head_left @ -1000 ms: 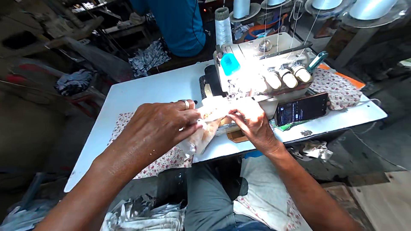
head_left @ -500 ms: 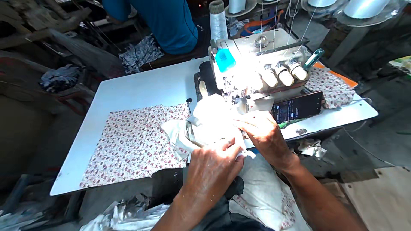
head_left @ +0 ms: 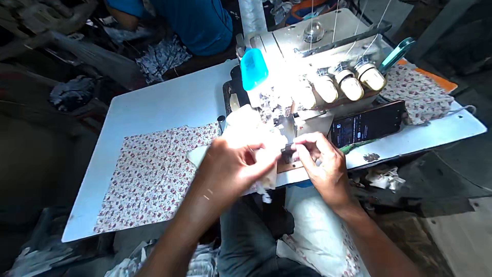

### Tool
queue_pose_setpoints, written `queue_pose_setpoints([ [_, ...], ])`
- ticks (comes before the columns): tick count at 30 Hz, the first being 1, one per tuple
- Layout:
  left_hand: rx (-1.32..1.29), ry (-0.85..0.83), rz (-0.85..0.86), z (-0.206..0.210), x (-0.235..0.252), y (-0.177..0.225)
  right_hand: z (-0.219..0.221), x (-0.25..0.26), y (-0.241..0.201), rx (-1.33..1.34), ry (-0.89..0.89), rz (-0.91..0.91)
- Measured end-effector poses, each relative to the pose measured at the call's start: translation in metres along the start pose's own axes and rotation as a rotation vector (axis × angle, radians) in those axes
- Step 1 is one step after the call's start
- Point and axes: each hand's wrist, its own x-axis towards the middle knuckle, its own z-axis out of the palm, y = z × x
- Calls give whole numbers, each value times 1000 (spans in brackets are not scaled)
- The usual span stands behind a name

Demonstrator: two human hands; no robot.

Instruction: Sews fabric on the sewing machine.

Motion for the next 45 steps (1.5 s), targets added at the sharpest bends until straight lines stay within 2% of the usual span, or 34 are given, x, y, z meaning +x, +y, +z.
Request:
queue_pose_setpoints([
  [2, -155, -101, -95, -23, 21, -5, 5, -15, -9, 199, -113, 161],
  [4, -249, -167, -175, -36, 39, -7, 15, -21, -22, 328, -265, 237],
  [6, -202, -174, -166, -40, 47, -2, 30, -18, -34, 429, -349, 257],
  [8, 18, -112, -25, -30, 37, 6, 48, -17, -43, 431, -337, 182],
  [10, 276, -2, 82, -4, 9, 22, 57, -30, -52, 344, -268, 61],
  [14, 606, 162, 101, 63, -39, 28, 48, -75, -59, 219, -317, -39],
  [16, 668, 196, 89, 72, -41, 27, 41, -75, -66, 276, -440, 34],
  [17, 683, 211, 87, 72, -38, 26, 42, -74, -67, 261, -450, 13],
  [20, 700, 208, 80, 64, -17, 20, 60, -74, -59, 190, -321, -110],
  [21, 694, 196, 73, 62, -9, 17, 64, -72, -57, 204, -306, -95],
  [27, 629, 190, 52, 60, 15, 8, 62, -67, -41, 288, -385, -43],
  [30, 529, 133, 89, 43, 17, 0, 56, -69, -31, 295, -464, 20],
  [32, 436, 18, 78, 15, 22, -9, 49, -67, -24, 300, -441, 15],
  [38, 428, -191, 110, -52, 51, -51, 24, -37, -30, 355, -122, 105],
  [41, 461, -183, 146, -64, 53, -41, 30, -20, -38, 326, -48, 120],
  [45, 496, -63, 240, -58, 34, 4, 55, -8, -49, 374, -151, 125],
])
